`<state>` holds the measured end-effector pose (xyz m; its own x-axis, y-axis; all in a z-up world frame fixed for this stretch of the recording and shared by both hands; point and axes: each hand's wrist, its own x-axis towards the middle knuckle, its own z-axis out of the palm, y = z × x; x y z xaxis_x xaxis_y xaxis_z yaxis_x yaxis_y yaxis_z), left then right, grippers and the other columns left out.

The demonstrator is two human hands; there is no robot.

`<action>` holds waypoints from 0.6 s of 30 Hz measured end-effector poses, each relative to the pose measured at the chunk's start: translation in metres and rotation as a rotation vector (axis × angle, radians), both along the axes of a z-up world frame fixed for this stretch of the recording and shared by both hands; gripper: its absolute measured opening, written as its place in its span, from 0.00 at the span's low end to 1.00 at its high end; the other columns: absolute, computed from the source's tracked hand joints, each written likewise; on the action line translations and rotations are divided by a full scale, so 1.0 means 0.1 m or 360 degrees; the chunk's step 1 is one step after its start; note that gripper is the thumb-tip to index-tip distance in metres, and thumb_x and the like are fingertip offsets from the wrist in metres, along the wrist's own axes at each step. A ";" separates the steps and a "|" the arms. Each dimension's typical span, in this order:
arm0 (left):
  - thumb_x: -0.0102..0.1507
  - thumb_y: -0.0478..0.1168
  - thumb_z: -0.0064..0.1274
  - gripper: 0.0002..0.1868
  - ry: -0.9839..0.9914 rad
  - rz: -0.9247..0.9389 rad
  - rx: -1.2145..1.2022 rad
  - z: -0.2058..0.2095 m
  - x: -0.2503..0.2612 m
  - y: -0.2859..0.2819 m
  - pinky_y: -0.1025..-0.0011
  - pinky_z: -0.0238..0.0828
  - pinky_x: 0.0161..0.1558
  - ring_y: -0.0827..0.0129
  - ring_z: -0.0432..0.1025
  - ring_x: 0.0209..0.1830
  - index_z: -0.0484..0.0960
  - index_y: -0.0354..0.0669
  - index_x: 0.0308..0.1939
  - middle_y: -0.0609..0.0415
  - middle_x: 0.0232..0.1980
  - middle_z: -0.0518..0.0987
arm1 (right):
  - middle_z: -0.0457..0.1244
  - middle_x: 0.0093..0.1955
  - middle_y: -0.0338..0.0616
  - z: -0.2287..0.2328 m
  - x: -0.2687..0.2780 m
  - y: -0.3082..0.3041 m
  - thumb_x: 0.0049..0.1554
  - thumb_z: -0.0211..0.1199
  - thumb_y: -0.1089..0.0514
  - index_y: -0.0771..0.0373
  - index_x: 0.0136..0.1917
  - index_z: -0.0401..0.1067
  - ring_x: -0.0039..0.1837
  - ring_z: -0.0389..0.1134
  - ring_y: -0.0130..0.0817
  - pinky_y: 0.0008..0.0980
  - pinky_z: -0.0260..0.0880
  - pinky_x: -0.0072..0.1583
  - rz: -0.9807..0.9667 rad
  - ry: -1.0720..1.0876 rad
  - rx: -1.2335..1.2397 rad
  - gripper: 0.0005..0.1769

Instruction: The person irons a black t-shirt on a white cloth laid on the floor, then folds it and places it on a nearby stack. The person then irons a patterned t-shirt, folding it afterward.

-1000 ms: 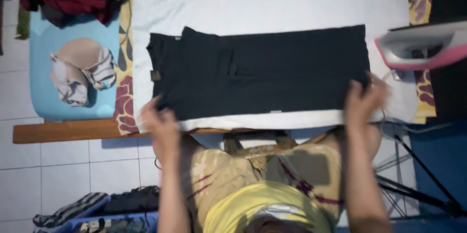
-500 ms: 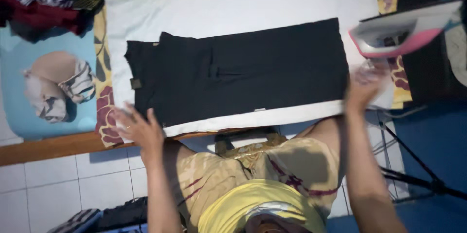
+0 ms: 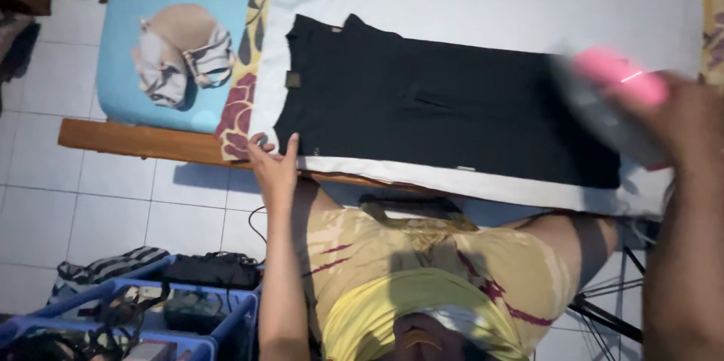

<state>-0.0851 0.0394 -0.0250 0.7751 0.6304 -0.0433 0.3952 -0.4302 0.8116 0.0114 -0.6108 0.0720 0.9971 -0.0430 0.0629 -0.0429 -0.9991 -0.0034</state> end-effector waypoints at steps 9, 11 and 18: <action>0.57 0.32 0.70 0.36 -0.0444 -0.0094 -0.0770 -0.85 0.10 0.43 0.80 0.71 0.43 0.80 0.71 0.38 0.69 0.41 0.66 0.55 0.44 0.77 | 0.72 0.39 0.51 -0.03 -0.10 3.00 0.48 0.64 0.25 0.52 0.52 0.80 0.43 0.75 0.50 0.48 0.72 0.48 0.0884 0.0666 0.0230 0.33; 0.59 0.30 0.67 0.34 -0.0434 -0.0079 -0.0912 -0.92 0.06 0.47 0.79 0.69 0.43 0.78 0.69 0.37 0.69 0.41 0.67 0.55 0.46 0.76 | 0.70 0.34 0.54 -0.09 -0.12 3.36 0.48 0.65 0.25 0.54 0.50 0.80 0.38 0.74 0.51 0.47 0.73 0.44 0.0888 0.0565 0.0325 0.33; 0.61 0.28 0.62 0.35 -0.0406 -0.0161 -0.0984 -0.89 -0.09 0.60 0.79 0.73 0.50 0.79 0.73 0.44 0.66 0.45 0.69 0.57 0.52 0.69 | 0.67 0.29 0.53 -0.43 -0.24 4.56 0.52 0.66 0.27 0.63 0.37 0.77 0.34 0.71 0.50 0.46 0.70 0.39 0.1071 0.0012 0.0607 0.34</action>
<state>-0.0945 0.0992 -0.1143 0.8627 0.4723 -0.1805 0.1407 0.1187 0.9829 -0.0122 -0.1550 0.0288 0.8164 0.5553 0.1586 0.5720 -0.7396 -0.3547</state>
